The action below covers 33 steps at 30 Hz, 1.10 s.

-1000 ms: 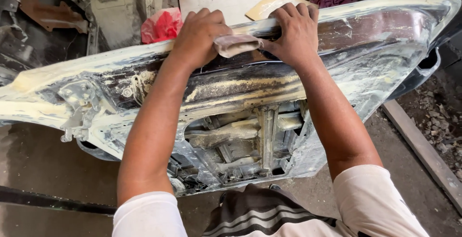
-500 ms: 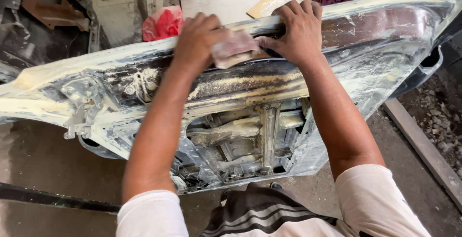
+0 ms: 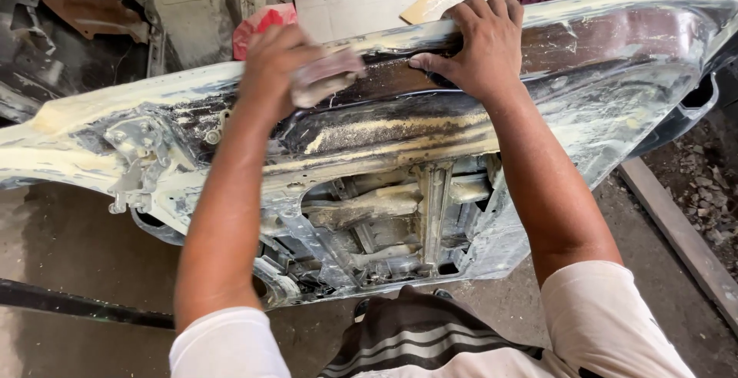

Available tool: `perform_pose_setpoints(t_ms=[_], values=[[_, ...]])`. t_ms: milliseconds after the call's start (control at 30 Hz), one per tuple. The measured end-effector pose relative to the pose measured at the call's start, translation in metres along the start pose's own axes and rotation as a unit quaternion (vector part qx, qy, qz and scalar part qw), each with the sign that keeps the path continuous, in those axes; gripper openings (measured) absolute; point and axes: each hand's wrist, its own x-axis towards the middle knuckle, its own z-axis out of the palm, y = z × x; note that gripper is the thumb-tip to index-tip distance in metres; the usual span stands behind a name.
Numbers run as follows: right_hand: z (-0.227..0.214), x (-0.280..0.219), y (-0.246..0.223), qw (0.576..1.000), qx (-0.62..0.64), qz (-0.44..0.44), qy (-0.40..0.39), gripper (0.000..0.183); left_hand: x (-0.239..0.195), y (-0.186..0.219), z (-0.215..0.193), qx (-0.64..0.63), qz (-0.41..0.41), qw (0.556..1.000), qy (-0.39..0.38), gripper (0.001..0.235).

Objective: The person sands the surface of a car door frame using a sanding block. They work on the edges and inner sections of the frame, removing material to smooth the surface.

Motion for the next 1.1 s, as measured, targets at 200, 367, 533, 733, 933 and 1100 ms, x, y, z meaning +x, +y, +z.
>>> perform_pose_setpoints(t_ms=[200,367,533,733,933,1100], values=[[0.0,0.0,-0.002,1.0,-0.018,0.0,-0.002,0.075,-0.001,-0.008,0.0,-0.031,-0.016,0.999,0.028,0.036],[0.0,-0.001,0.001,1.0,-0.003,-0.002,0.003,0.075,0.017,0.013,0.031,0.007,0.025,0.999,0.043,0.034],[0.005,0.0,0.001,1.0,-0.006,0.0,0.002,0.076,-0.029,-0.02,-0.015,-0.032,-0.048,0.998,0.029,0.034],[0.006,0.001,-0.002,1.0,-0.016,-0.003,0.004,0.076,0.01,0.013,0.024,-0.041,0.001,0.996,0.081,0.029],[0.008,-0.002,0.002,1.0,-0.01,0.001,-0.001,0.076,-0.014,-0.004,-0.009,-0.027,0.01,0.997,0.067,0.038],[0.005,0.0,-0.002,1.0,-0.02,0.008,-0.01,0.077,-0.012,0.001,-0.001,-0.049,-0.019,0.996,0.065,0.041]])
